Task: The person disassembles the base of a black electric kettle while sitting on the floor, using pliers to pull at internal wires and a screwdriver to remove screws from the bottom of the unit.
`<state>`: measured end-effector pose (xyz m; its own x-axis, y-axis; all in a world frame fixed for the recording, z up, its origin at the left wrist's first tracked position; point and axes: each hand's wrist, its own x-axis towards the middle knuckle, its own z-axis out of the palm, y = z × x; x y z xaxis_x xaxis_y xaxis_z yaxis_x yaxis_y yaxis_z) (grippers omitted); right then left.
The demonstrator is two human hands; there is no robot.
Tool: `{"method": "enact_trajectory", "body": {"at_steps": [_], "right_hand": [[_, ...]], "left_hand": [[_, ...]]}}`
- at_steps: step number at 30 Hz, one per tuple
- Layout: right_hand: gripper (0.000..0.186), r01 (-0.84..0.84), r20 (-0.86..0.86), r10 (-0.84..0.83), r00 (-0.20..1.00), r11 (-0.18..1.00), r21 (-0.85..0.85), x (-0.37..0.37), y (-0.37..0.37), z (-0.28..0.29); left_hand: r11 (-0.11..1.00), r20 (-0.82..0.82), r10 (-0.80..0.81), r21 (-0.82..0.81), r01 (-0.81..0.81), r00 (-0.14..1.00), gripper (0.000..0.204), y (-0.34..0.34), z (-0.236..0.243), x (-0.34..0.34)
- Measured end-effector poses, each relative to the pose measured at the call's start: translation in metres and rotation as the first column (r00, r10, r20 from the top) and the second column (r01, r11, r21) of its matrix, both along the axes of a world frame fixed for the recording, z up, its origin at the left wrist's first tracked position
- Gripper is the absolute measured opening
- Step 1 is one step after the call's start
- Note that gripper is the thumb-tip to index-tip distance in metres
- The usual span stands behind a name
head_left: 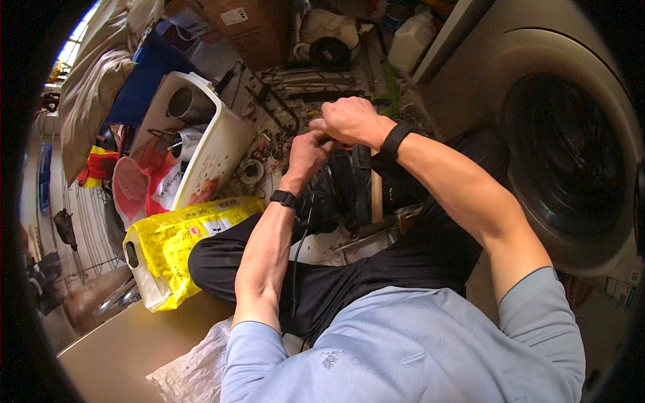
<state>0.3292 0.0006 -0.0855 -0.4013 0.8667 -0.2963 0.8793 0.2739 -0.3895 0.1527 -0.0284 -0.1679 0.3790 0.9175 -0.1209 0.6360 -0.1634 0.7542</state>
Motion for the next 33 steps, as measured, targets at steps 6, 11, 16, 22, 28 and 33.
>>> {"method": "enact_trajectory", "body": {"at_steps": [6,11,16,22,28,33], "right_hand": [[0.036,-0.152,-0.152,0.187,0.971,0.965,0.215,0.0,-0.004,-0.014],[0.034,-0.106,-0.283,0.175,0.943,0.965,0.241,0.003,-0.006,-0.019],[0.03,0.02,-0.146,0.019,0.989,0.965,0.262,-0.009,-0.007,-0.017],[0.027,-0.009,-0.175,0.057,0.983,0.964,0.264,0.001,-0.005,-0.023],[0.024,-0.013,-0.175,0.056,0.983,0.972,0.236,-0.001,-0.005,-0.027],[0.024,-0.107,-0.258,0.199,0.945,0.937,0.332,0.002,-0.008,-0.026]], "left_hand": [[0.988,0.01,-0.096,-0.121,0.097,0.995,0.03,0.011,0.009,-0.005],[0.986,0.127,-0.154,-0.037,0.16,0.98,0.029,0.007,0.003,-0.008],[0.998,0.049,-0.028,0.052,0.026,0.998,0.036,0.001,-0.006,-0.007],[0.675,-0.044,0.192,-0.719,-0.164,0.98,0.061,-0.051,-0.075,-0.032],[0.562,0.066,0.411,-0.803,-0.196,0.909,0.04,-0.087,-0.093,-0.009],[0.585,0.037,0.398,-0.78,-0.223,0.917,0.034,-0.09,-0.097,-0.006]]}}
